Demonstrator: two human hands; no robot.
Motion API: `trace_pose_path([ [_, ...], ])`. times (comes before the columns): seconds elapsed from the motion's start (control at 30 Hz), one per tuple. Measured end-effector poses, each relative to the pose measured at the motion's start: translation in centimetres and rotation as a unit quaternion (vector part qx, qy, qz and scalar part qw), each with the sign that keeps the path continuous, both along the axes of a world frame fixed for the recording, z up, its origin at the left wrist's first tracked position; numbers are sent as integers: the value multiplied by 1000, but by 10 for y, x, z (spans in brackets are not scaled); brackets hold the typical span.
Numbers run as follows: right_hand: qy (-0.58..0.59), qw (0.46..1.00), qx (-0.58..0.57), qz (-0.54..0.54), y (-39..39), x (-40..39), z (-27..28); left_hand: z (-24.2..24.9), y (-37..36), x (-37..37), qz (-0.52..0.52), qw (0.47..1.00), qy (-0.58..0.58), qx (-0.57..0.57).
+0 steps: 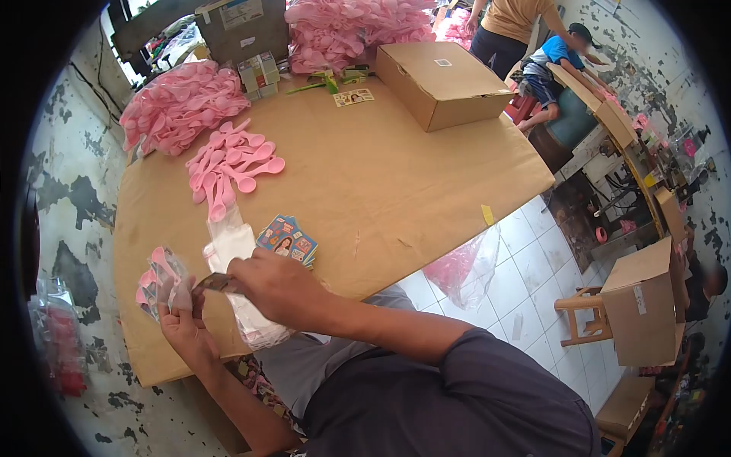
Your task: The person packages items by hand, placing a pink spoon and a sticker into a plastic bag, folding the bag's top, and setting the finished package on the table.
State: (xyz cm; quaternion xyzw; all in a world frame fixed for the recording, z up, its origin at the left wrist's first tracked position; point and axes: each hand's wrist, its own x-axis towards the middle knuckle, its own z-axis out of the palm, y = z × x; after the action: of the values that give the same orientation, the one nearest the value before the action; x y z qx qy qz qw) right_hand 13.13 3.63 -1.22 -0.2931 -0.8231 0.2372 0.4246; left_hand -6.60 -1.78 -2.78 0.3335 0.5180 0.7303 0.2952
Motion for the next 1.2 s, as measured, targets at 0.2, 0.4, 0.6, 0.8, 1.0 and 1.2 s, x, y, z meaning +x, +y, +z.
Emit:
trace_pose_path([
  [0.2,117,989,-77,-36,8,26,9,-3,4,0,29,986,-162,26],
  [0.4,176,922,-346,7,11,43,4,14,17,36,-109,947,-238,184],
  [0.6,180,889,-413,80,11,47,14,29,26,58,-84,953,-277,90],
  [0.8,228,892,-384,63,13,44,11,26,28,69,-95,959,-256,81],
  [1.0,131,917,-369,74,13,53,14,31,25,71,-133,961,-235,64],
  [1.2,169,887,-417,102,19,60,24,30,21,77,-168,969,-172,57],
])
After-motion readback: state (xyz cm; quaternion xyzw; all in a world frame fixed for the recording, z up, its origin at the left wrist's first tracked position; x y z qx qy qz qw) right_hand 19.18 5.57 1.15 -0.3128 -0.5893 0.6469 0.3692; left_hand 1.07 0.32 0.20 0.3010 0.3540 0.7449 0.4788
